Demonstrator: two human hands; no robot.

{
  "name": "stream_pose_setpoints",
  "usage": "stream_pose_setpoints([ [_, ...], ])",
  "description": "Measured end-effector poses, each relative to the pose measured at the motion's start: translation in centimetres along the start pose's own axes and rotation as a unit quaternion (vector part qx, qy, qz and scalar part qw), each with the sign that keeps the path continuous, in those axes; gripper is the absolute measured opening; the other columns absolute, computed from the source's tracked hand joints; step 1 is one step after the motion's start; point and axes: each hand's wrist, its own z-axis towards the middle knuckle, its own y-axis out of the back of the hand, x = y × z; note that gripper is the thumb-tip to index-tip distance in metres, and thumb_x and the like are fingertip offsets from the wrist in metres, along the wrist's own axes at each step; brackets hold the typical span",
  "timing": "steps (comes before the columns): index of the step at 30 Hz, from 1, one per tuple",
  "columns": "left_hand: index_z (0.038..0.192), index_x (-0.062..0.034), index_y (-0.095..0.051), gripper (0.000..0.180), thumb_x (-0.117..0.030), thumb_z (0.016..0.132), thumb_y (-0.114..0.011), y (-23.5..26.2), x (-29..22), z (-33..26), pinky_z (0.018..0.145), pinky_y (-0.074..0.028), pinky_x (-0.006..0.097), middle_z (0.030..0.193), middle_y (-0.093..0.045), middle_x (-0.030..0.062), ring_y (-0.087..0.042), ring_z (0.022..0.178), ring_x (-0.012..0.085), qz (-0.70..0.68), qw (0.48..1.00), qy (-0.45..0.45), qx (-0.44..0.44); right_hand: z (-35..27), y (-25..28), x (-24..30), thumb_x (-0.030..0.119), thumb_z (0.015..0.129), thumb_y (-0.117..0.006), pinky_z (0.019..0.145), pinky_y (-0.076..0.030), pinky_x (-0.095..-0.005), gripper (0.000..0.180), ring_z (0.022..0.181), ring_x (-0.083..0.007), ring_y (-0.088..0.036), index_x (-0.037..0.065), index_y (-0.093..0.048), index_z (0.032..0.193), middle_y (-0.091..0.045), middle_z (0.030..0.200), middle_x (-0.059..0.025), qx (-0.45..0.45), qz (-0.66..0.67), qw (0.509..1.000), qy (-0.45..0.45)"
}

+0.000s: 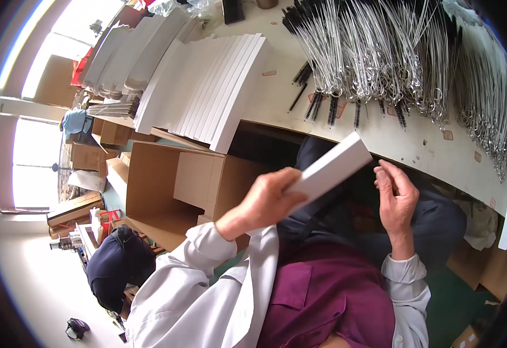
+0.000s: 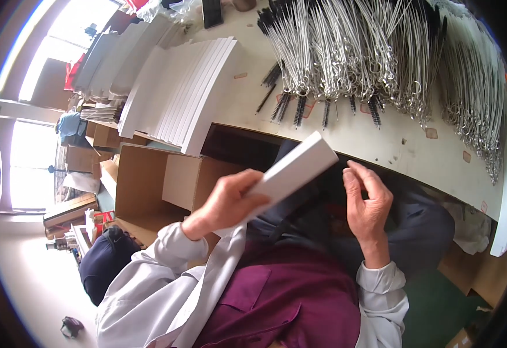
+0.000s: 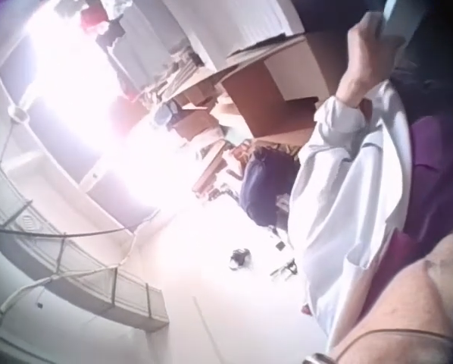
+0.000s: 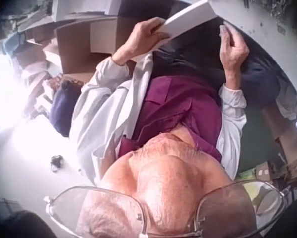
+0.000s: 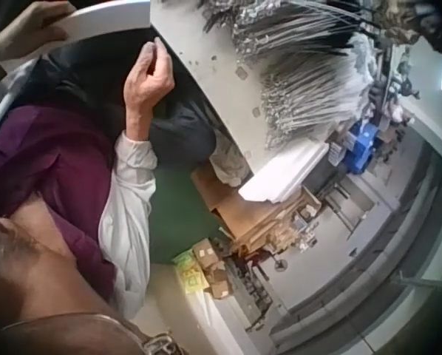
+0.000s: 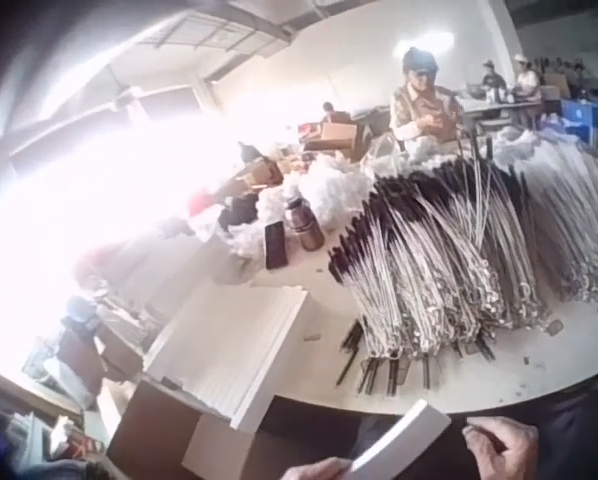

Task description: Manually assembling bundles of thin wires and inserting them into protective white sleeves as part of a manufacturing process.

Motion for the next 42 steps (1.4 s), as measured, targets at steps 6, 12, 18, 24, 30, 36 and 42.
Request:
stream_pose_setpoints([
  [6,0.117,0.0007,-0.065,0.031,-0.008,0.089,-0.078,8.8,-1.8,1.2,0.07,-0.051,0.031,0.086,-0.067,0.0122,-0.058,0.076,0.0136,0.214,0.949,-0.079,-0.217,3.9,1.0,-1.4,0.008,0.099,-0.069,0.072,-0.055,-0.0302,0.011,0.077,-0.0194,-0.069,0.0,-0.074,0.104,-0.074,0.093,-0.0115,-0.094,-0.171,0.965,0.175],
  [12,0.115,-0.0006,-0.069,0.027,-0.012,0.091,-0.073,20.5,2.5,4.8,0.082,-0.057,0.047,0.097,-0.072,0.0269,-0.072,0.093,0.0432,0.368,0.864,-0.039,-0.341,5.2,0.2,-3.2,0.01,0.099,-0.067,0.057,-0.046,-0.0284,0.011,0.063,-0.0152,-0.058,0.001,-0.073,0.103,-0.069,0.085,-0.0058,-0.095,-0.179,0.966,0.158],
  [18,0.117,-0.0019,-0.07,0.032,-0.021,0.091,-0.074,28.9,5.0,7.5,0.093,-0.055,0.049,0.111,-0.072,0.0268,-0.069,0.108,0.0433,0.47,0.802,0.09,-0.358,5.3,-0.2,-3.6,0.006,0.098,-0.069,0.054,-0.046,-0.0276,0.006,0.062,-0.0145,-0.058,0.003,-0.072,0.102,-0.067,0.083,-0.0048,-0.113,-0.184,0.959,0.182],
  [24,0.113,-0.0034,-0.068,0.032,-0.026,0.09,-0.075,33.3,7.5,9.9,0.089,-0.056,0.05,0.11,-0.073,0.024,-0.07,0.106,0.0413,0.568,0.746,0.109,-0.331,5.3,-0.6,-3.6,0.005,0.097,-0.07,0.054,-0.046,-0.0261,0.005,0.061,-0.0129,-0.057,0.003,-0.071,0.102,-0.066,0.082,-0.0041,-0.113,-0.195,0.96,0.166],
  [30,0.12,-0.0062,-0.07,0.04,-0.028,0.087,-0.078,33.4,8.8,9.5,0.09,-0.056,0.048,0.119,-0.071,0.0186,-0.07,0.105,0.0391,0.618,0.682,0.118,-0.374,5.0,-0.7,-3.7,0.006,0.098,-0.07,0.057,-0.047,-0.0254,0.007,0.065,-0.0114,-0.058,0.002,-0.071,0.103,-0.066,0.085,-0.0037,-0.111,-0.205,0.96,0.154],
  [36,0.113,-0.0007,-0.069,0.037,-0.027,0.088,-0.077,30.6,7.8,8.9,0.094,-0.055,0.047,0.114,-0.069,0.0219,-0.068,0.11,0.0396,0.594,0.692,0.052,-0.407,4.8,-0.5,-3.5,0.004,0.096,-0.07,0.055,-0.048,-0.0273,0.005,0.063,-0.0145,-0.06,0.003,-0.071,0.101,-0.067,0.084,-0.0054,-0.124,-0.201,0.958,0.163],
  [42,0.125,-0.0066,-0.07,0.043,-0.033,0.092,-0.077,23.2,-0.2,7.6,0.09,-0.057,0.043,0.122,-0.072,0.0186,-0.071,0.106,0.0374,0.529,0.749,-0.082,-0.389,5.4,-0.2,-2.5,0.004,0.091,-0.069,0.061,-0.051,-0.0389,0.003,0.067,-0.0274,-0.064,0.005,-0.07,0.094,-0.067,0.081,-0.01,-0.12,-0.212,0.957,0.159],
])
